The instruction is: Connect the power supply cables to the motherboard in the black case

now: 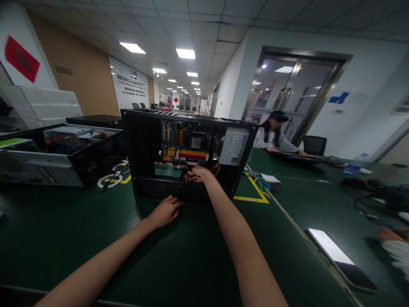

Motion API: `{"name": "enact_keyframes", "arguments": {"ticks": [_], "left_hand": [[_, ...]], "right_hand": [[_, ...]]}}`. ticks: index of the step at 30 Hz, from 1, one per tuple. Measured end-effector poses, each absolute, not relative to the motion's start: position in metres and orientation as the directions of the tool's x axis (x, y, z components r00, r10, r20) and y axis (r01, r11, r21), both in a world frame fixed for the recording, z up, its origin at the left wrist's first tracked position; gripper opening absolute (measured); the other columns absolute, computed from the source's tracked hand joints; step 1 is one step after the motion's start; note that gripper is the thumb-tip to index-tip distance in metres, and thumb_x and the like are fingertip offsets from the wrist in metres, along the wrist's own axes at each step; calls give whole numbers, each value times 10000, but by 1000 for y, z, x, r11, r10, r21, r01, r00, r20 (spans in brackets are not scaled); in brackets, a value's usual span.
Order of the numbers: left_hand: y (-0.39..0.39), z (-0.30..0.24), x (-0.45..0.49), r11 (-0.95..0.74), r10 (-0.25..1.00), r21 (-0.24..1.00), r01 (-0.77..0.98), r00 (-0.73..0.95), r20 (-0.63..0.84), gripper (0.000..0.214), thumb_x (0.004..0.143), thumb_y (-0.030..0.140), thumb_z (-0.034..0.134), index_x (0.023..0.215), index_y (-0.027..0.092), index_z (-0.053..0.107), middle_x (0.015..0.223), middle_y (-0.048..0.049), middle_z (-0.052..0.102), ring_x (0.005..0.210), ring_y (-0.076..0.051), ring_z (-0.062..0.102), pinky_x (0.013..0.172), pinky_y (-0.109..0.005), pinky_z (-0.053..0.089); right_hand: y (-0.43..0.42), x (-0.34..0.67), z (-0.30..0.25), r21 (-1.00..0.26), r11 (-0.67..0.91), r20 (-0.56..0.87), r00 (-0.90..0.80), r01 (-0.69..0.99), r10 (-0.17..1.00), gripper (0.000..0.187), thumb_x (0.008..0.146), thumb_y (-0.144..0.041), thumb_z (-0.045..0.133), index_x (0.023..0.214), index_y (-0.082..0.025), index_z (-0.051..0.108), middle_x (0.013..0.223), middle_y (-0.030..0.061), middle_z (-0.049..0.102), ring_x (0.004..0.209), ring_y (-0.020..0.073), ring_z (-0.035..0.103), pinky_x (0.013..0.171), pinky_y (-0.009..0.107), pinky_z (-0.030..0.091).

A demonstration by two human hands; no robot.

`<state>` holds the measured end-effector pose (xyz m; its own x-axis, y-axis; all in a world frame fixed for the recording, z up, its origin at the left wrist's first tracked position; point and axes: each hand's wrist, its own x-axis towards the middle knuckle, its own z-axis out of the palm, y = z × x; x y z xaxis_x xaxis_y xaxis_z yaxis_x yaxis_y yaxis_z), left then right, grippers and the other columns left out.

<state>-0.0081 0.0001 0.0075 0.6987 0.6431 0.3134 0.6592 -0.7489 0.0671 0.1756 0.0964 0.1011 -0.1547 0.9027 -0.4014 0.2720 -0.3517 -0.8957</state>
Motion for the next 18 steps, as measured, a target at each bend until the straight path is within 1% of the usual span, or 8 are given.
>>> {"name": "enact_keyframes", "arguments": {"ticks": [4, 8, 12, 18], "left_hand": [[-1, 9, -8, -747, 644, 66, 661, 697, 316, 323, 791, 166, 468, 1113, 195, 488, 953, -57, 526, 930, -202, 447, 833, -330, 364], [0, 8, -8, -751, 639, 63, 657, 700, 319, 330, 785, 165, 475, 1114, 195, 487, 945, -53, 525, 917, -198, 448, 826, -322, 366], [0, 7, -8, -744, 647, 60, 665, 696, 312, 330, 782, 170, 480, 1111, 200, 490, 945, -54, 523, 923, -198, 447, 822, -322, 368], [0, 8, -9, -750, 640, 60, 659, 699, 321, 325, 785, 174, 475, 1108, 201, 491, 950, -51, 524, 918, -195, 455, 850, -335, 357]], "right_hand": [[96, 182, 100, -904, -424, -427, -149, 50, 892, 126, 828, -123, 458, 717, -155, 408, 512, -35, 496, 422, 67, 509, 405, 155, 340], [98, 183, 98, -871, -479, -472, -84, -113, 878, 162, 855, -127, 396, 697, -160, 388, 499, -42, 464, 405, 68, 480, 395, 156, 301], [100, 183, 97, -839, -505, -506, -51, -201, 861, 183, 861, -118, 361, 685, -158, 388, 482, -46, 411, 389, 63, 436, 382, 148, 247], [109, 186, 97, -812, -525, -534, -36, -255, 845, 167, 855, -100, 337, 712, -162, 397, 532, -23, 425, 441, 82, 461, 400, 157, 260]]}}
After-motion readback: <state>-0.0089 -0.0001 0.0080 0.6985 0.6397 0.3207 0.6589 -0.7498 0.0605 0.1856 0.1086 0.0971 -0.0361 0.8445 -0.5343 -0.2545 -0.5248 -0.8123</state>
